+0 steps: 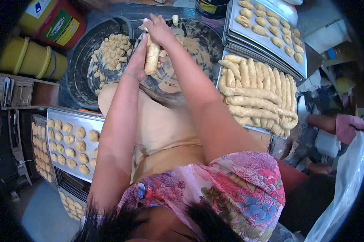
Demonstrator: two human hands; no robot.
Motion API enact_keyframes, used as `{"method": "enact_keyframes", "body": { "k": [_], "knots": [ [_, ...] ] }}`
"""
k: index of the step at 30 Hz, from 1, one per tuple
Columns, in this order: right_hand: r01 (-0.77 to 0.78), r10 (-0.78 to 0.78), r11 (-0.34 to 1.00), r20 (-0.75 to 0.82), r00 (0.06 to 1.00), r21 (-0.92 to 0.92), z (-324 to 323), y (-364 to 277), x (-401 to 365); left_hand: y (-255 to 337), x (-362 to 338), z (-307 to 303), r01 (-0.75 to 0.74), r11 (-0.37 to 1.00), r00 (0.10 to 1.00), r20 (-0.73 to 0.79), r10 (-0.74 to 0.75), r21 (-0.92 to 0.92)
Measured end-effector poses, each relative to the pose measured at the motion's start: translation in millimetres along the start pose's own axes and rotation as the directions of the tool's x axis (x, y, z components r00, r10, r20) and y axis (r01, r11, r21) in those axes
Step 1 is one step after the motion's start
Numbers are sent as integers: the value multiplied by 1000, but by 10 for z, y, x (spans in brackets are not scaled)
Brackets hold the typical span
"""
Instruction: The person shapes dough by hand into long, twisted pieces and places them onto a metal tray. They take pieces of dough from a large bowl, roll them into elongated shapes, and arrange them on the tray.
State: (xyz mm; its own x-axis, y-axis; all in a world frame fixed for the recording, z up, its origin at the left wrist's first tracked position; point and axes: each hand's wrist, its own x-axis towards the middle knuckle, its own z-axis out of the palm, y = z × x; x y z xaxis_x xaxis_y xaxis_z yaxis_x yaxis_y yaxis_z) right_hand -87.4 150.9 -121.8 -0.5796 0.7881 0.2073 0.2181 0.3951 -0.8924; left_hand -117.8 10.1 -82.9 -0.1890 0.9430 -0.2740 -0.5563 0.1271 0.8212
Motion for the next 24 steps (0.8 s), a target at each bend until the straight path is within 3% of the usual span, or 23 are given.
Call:
{"method": "enact_keyframes", "body": {
  "k": [2, 3, 5, 6, 8, 10, 11, 14, 16, 18, 20, 22, 24],
  "knots": [
    [-83, 87, 969, -5, 996, 234, 65, 114, -19, -87, 59, -126, 63, 998, 996, -65, -63, 9],
    [-122, 131, 930, -3, 991, 346, 97, 136, -48, -113, 80, -139, -11, 999, 987, -163, 2, -52],
    [-285, 153, 810, 285, 946, 512, 47, -97, -435, -69, 44, -80, -207, 952, 957, -251, 148, -225],
    [-200, 135, 910, 197, 971, 364, 60, -255, -739, -63, 62, -100, -313, 909, 930, -284, 234, -275],
    [-321, 91, 863, 505, 858, 391, -177, -344, -1078, -35, 39, -316, -223, 920, 940, -322, 115, -321],
    [-104, -34, 962, 492, 870, 251, -431, -200, -1133, -65, 36, -429, -287, 861, 911, -397, 109, -420],
    [9, -96, 985, 495, 863, 175, -563, -140, -1191, -78, 17, -465, -315, 869, 886, -447, 124, -383],
    [-18, -65, 984, 445, 893, 180, -1227, -324, -1385, -119, 56, -690, -316, 836, 930, -321, 179, -449],
    [-74, -38, 956, 371, 928, 285, -1609, -281, -1479, -99, -15, -486, -307, 865, 925, -339, 172, -398],
    [-273, 145, 830, 285, 948, 487, -1984, -305, -1587, -94, -65, -365, -270, 906, 933, -323, 162, -327],
    [-188, 137, 687, 129, 982, 702, -2402, -396, -1708, -106, -84, -324, -203, 951, 952, -273, 137, -232],
    [-27, 74, 741, -42, 996, 670, -2880, -299, -1797, -137, -115, -290, -118, 981, 954, -290, 69, -156],
    [-38, 156, 914, -264, 952, 404, -3399, -271, -1977, -157, -114, -295, -13, 993, 959, -283, -21, -118]
  ]
}}
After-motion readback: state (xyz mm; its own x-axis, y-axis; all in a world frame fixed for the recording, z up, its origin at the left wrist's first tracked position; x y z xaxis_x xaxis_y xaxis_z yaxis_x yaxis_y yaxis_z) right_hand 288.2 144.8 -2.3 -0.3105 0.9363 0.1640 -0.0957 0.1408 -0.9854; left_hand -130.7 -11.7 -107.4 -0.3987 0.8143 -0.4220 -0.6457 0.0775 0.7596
